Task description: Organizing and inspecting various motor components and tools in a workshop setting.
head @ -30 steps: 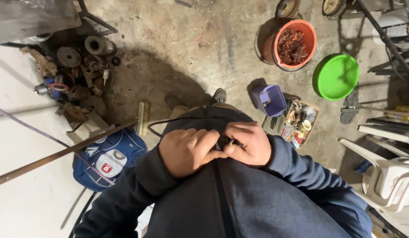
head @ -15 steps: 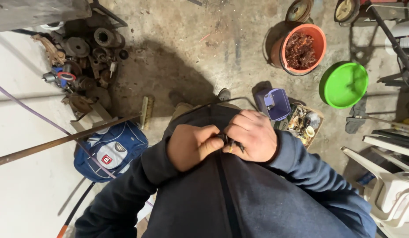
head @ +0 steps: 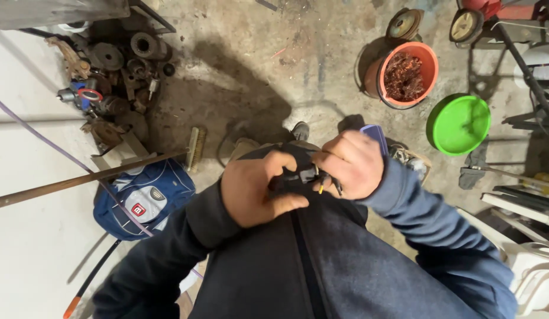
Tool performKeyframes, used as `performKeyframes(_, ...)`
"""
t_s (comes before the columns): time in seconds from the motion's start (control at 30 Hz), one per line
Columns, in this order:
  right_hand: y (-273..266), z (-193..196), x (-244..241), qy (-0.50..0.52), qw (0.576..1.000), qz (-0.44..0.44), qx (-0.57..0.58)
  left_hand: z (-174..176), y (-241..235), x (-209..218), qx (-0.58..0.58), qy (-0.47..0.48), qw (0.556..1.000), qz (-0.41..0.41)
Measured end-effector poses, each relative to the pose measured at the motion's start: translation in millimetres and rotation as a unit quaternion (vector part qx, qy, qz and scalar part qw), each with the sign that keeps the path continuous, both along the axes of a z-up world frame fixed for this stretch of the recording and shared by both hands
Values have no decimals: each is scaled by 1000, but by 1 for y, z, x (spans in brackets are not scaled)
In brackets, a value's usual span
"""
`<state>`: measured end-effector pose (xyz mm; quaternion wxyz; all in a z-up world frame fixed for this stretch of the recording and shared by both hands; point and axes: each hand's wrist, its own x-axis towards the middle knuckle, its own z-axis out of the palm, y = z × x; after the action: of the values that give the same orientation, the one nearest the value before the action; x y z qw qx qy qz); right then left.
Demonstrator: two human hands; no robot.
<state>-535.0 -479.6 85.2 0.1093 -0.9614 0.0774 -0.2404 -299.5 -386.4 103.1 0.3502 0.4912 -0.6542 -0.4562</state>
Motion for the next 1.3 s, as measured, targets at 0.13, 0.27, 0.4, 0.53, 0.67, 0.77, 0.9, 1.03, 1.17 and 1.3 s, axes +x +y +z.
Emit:
performKeyframes(0.13, 23, -12, -1, -13, 971, -64, 231, -4, 2, -5, -125, -80, 989, 23)
performKeyframes(0.27, 35, -25, -1, -33, 946, -83, 310, -16, 8, -6, -175, -179, 968, -17)
performKeyframes(0.4, 34, -22, 0, -36, 955, -86, 283, -25, 7, -7, -137, -107, 985, -8)
performKeyframes(0.53, 23, -9, 4, -11, 989, -40, 140, -60, 7, -2, 131, 68, 985, -93)
performKeyframes(0.67, 10, -5, 0, -5, 999, 44, -26, -85, 1, -3, 425, 251, 844, -209)
performKeyframes(0.77, 8, -4, -2, -18, 1000, 19, -5, -35, -9, -1, 276, 72, 949, -133)
performKeyframes(0.9, 17, -8, -2, -34, 994, -37, 101, 0, -2, -2, -34, 32, 998, -36)
performKeyframes(1.03, 26, -18, 0, -40, 989, -42, 137, -27, 9, -7, 1, -2, 998, -68)
performKeyframes(1.17, 25, -20, -1, -42, 997, -1, 61, -69, 16, -8, 346, 115, 917, -163)
performKeyframes(1.3, 20, -20, -1, -11, 1000, 16, 15, -65, 8, -1, 376, 163, 885, -220)
